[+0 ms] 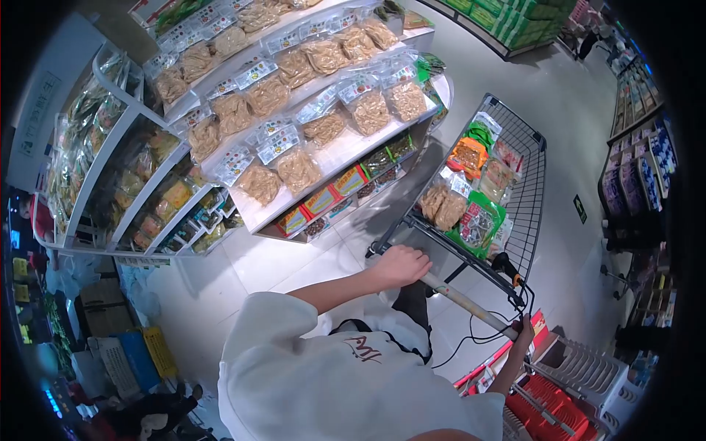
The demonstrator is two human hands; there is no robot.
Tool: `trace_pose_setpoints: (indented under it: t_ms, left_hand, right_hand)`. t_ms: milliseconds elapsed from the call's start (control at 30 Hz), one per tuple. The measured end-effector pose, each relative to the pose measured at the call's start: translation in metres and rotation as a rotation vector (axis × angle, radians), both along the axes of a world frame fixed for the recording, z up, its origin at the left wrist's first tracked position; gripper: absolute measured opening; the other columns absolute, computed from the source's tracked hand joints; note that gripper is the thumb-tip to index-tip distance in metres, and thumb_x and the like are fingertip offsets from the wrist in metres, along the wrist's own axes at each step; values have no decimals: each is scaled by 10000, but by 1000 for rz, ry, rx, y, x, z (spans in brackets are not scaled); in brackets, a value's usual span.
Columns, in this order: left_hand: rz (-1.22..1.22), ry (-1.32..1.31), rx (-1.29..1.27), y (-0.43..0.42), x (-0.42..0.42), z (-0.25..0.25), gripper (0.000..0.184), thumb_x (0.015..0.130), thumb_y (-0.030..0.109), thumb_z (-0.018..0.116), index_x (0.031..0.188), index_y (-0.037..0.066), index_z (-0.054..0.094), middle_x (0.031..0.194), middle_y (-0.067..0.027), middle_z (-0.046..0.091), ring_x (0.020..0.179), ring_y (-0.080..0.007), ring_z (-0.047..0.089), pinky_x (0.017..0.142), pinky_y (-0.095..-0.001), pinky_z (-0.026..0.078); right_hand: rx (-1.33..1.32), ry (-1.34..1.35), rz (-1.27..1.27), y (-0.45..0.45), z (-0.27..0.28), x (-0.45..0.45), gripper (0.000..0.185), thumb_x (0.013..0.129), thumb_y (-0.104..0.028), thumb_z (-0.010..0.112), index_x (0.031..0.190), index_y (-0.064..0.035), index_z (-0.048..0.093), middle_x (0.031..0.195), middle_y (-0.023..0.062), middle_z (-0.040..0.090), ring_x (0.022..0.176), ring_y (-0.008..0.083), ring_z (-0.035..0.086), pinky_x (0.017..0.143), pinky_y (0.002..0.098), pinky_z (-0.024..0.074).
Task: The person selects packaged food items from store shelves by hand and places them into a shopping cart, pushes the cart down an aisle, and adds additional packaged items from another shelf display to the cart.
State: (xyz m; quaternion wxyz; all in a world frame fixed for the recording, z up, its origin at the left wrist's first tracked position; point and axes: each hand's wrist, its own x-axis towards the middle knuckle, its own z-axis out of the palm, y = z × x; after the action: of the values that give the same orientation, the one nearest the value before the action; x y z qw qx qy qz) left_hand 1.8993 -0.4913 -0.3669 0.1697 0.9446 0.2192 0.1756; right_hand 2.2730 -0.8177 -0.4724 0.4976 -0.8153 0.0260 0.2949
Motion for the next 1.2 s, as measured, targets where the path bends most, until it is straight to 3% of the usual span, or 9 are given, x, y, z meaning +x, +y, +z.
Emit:
trace_pose_setpoints:
  t_ms: [67,267,433,567,833,967,1000,1067,1200]
  left_hand:
    - [50,47,39,27,37,-17,245,863,257,577,680,95,565,601,-59,527,552,-233,584,540,-345,466]
    - [76,17,0,65,100,-16,282,877,261,572,649,95,548,602,-55,552,552,-225,599,527,-330,477]
    - [139,73,-67,113,171,-22,266,872,250,563,671,77,557,604,-72,552,554,-239,603,538,-352,487]
    - [206,97,-58,148,227,-23,273,867,248,564,657,73,556,604,-69,560,554,-243,610,546,-351,493]
    - [293,152,2,223,335,-46,298,865,254,564,636,65,583,571,-84,572,511,-263,602,476,-373,481]
    - [248,90,16,256,380,-46,239,840,214,604,654,68,571,570,-81,561,490,-258,590,412,-374,458]
    - [255,76,-74,271,394,-32,226,835,207,614,662,68,569,576,-79,561,489,-255,589,404,-375,454]
    - [199,85,69,293,417,-41,194,813,195,648,691,67,568,607,-80,564,505,-254,594,394,-382,445]
    - [165,314,-363,354,457,-38,360,913,332,516,719,40,594,684,-122,621,592,-328,620,521,-459,494]
  right_hand:
    - [-17,15,16,41,-33,47,396,875,-425,651,807,-35,626,648,61,619,557,132,584,518,247,460]
    - [-36,-75,1,97,14,89,363,885,-387,645,774,-43,605,624,54,610,538,126,558,514,251,437]
    - [-53,-4,52,158,-2,171,350,883,-383,645,791,-47,614,615,47,594,547,121,554,528,254,440]
    - [-55,-46,111,212,-5,235,382,899,-377,622,705,-50,580,597,49,584,531,126,533,504,268,417]
    - [-160,-107,274,318,-17,360,393,909,-362,596,750,-5,625,607,59,592,539,135,547,531,271,433]
    - [-205,-146,297,366,-2,411,396,907,-365,588,763,0,635,622,74,608,565,139,564,544,278,441]
    - [-285,-150,353,386,27,432,401,904,-374,583,776,2,640,638,83,621,578,152,578,546,283,443]
    - [-305,-187,395,418,20,460,419,902,-385,577,801,15,648,669,100,643,601,171,594,571,310,454]
    - [-275,-195,369,471,5,508,396,884,-376,605,773,3,635,645,84,632,573,154,579,553,286,437]
